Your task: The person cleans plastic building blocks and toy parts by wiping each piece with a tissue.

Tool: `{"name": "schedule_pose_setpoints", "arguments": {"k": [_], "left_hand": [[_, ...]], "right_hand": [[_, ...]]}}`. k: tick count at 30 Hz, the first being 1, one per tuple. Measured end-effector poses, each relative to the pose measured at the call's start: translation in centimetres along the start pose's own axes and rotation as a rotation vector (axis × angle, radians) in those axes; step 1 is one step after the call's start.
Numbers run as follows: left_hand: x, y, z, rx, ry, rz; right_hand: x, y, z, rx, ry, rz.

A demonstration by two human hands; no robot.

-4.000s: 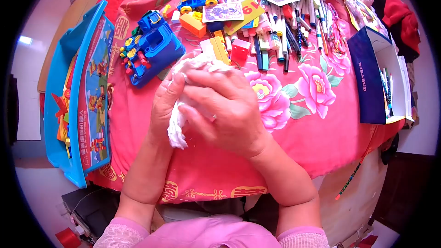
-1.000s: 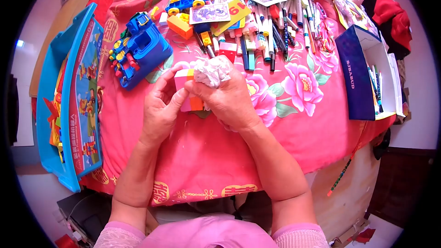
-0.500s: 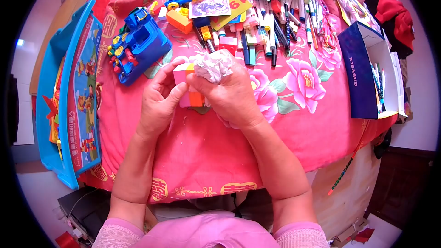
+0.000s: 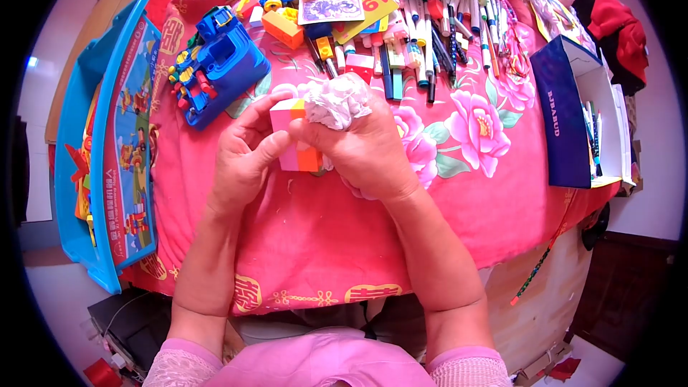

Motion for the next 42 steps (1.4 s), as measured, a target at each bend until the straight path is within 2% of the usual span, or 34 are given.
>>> {"name": "schedule_pose_setpoints", "arguments": {"k": [4, 8, 14, 19, 20, 23, 26, 27, 28, 30, 33, 36, 39, 40, 42], "left_hand": [[-0.2, -0.6, 0.0, 0.435, -0.020, -0.095], [-0.2, 0.0, 0.3, 0.345, -0.041, -0.060], [-0.2, -0.2, 0.0, 0.551, -0.059, -0.143], [-0.1, -0.9, 0.1, 0.549, -0.048, -0.054], [-0.1, -1.1, 0.3, 0.531, -0.034, -0.023], [0.2, -1.2, 0.3, 0.048, -0.048, -0.043], [0.5, -1.4, -0.9, -0.129, -0.072, -0.023], [0.4, -0.9, -1.0, 0.305, -0.098, -0.072], [0.2, -0.2, -1.0, 0.738, -0.121, -0.121], [0.2, -0.1, -1.2, 0.671, -0.160, -0.053], [0.4, 0.8, -0.3, 0.546, -0.164, 0.048], [0.4, 1.3, -0.2, 0.492, -0.092, 0.049], [0.5, 1.0, -0.1, 0.419, -0.073, 0.008], [0.5, 0.9, 0.0, 0.385, -0.079, -0.005], [0.6, 1.7, -0.1, 0.235, -0.063, 0.129]], "right_hand": [[0.2, -0.4, -0.3, -0.093, -0.028, 0.004], [0.2, -0.7, -0.8, -0.089, 0.017, 0.003], [0.3, -1.2, -0.5, -0.165, 0.173, -0.003], [0.2, -1.5, -0.1, -0.081, 0.225, 0.064], [0.1, -1.3, 0.0, 0.009, 0.162, 0.084], [-0.1, -0.7, -0.1, 0.209, -0.029, 0.137], [-0.1, -0.8, -0.3, 0.254, -0.283, 0.274], [-0.2, -0.8, -0.2, 0.332, -0.389, 0.299], [0.0, -0.7, -0.1, 0.309, -0.357, 0.255], [0.3, -0.3, -0.5, 0.256, -0.294, 0.170], [0.3, 0.0, -0.7, 0.085, -0.359, 0.142], [0.4, 0.2, -1.0, -0.086, -0.231, 0.179], [0.5, 0.1, -0.9, 0.366, -0.475, 0.187], [0.6, 0.4, -1.0, 0.383, -0.475, 0.175], [0.9, 1.1, -1.4, 0.418, -0.476, 0.151]]}}
Point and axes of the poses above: each hand's wrist, its own x-axis away from the middle knuckle, its own y-axis out of the palm, z = x × y, the point moved 3 cm from there along -x, towards the middle knuckle, and after that the axes turned 7 degrees about -z, right-handed, at the moved point
